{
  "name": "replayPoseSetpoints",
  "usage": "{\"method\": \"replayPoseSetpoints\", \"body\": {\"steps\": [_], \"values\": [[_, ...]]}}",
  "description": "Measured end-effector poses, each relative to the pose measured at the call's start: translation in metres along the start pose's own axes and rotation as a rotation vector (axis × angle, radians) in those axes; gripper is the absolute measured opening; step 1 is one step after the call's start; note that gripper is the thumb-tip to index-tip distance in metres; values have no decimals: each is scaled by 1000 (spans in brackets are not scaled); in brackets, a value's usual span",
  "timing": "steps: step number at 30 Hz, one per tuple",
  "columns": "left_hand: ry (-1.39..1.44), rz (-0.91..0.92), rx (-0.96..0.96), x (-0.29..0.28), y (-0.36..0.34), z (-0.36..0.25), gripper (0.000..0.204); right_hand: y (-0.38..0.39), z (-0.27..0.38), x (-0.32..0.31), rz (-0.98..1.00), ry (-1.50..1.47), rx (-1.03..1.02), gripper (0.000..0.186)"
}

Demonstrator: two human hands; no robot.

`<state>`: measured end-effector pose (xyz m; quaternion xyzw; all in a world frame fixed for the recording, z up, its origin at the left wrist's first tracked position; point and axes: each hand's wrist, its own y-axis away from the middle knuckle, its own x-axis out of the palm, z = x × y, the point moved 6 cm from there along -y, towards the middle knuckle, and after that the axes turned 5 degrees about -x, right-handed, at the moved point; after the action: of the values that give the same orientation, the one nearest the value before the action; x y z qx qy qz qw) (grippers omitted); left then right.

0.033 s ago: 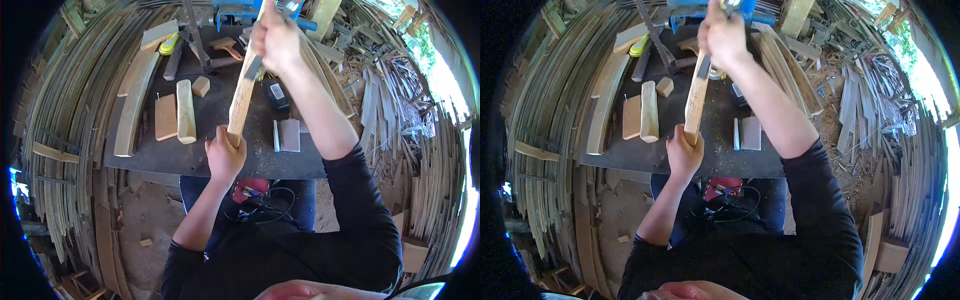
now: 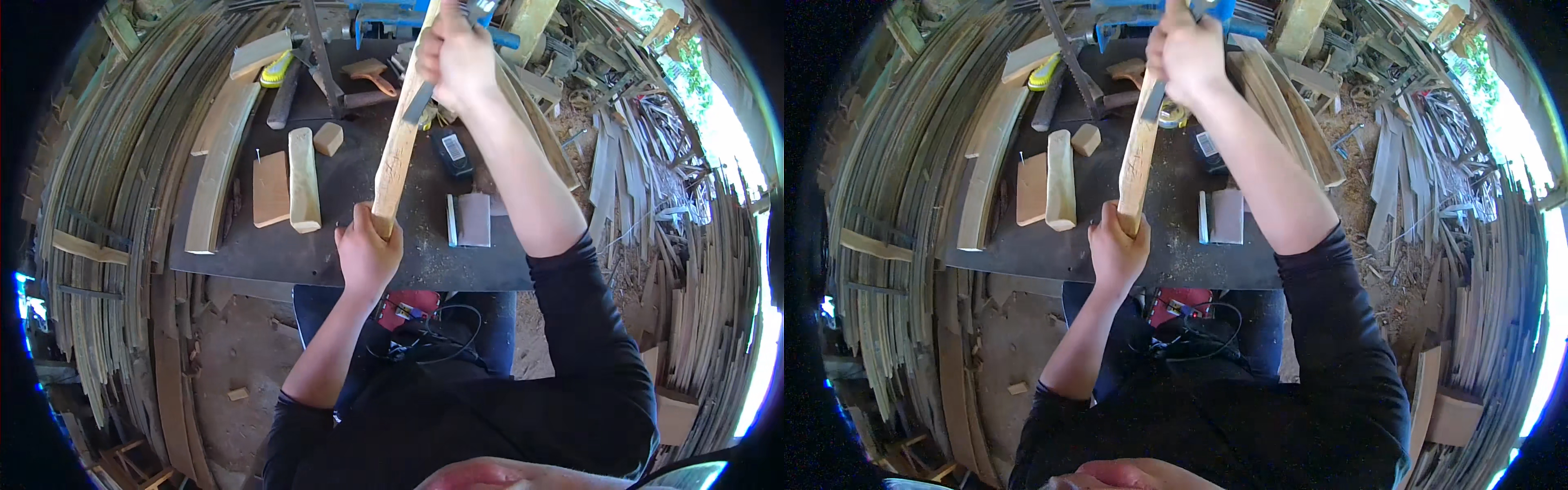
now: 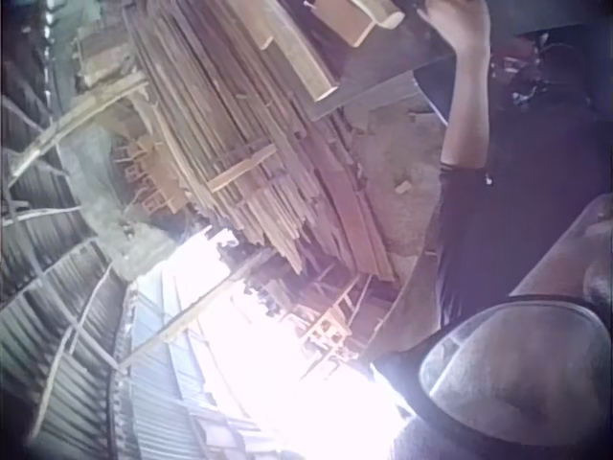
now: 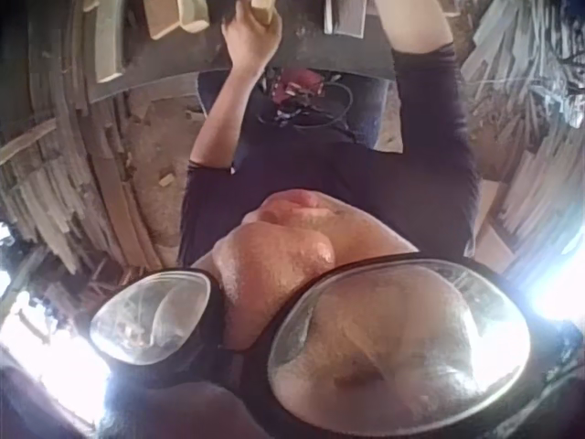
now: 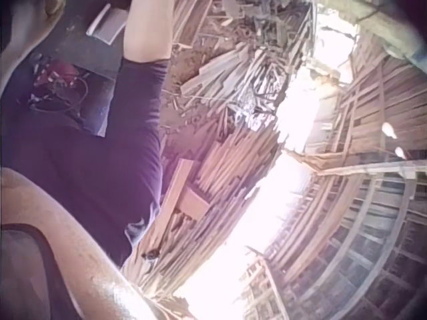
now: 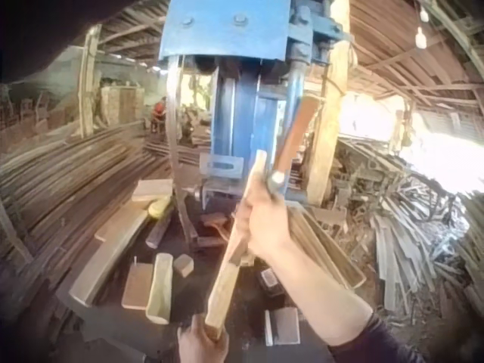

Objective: The person carves a long piece of wood using a chisel and a wooden mallet. They hold the wood vertically and strike the chisel to remove shavings, then rotate the wood to work on different sides.

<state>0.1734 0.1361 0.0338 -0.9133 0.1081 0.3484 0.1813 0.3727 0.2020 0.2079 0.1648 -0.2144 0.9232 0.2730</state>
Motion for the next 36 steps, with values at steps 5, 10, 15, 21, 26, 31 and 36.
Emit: {"method": "replayPoseSetpoints", "body": {"steps": [5, 10, 15, 21, 26, 31, 36], "values": [[31, -14, 22, 1, -1, 5, 26, 35, -21, 14, 50, 30, 76, 54], [10, -18, 37, 1, -2, 6, 29, 33, -17, 16, 98, 53, 18, 52], [5, -51, 56, 0, -1, 2, 32, 7, -6, 0, 88, -37, 12, 49], [16, -25, 51, 0, -2, 3, 31, 60, -42, 19, 208, 15, 115, 51], [-10, -27, 47, 1, -3, 3, 31, 24, -16, -1, 76, -42, 76, 48], [-20, -27, 37, 1, -4, 2, 31, 61, -47, 9, 112, 42, 129, 51], [-12, -10, 18, 1, -2, 4, 31, 63, -37, 13, 72, 54, 69, 56]]}}
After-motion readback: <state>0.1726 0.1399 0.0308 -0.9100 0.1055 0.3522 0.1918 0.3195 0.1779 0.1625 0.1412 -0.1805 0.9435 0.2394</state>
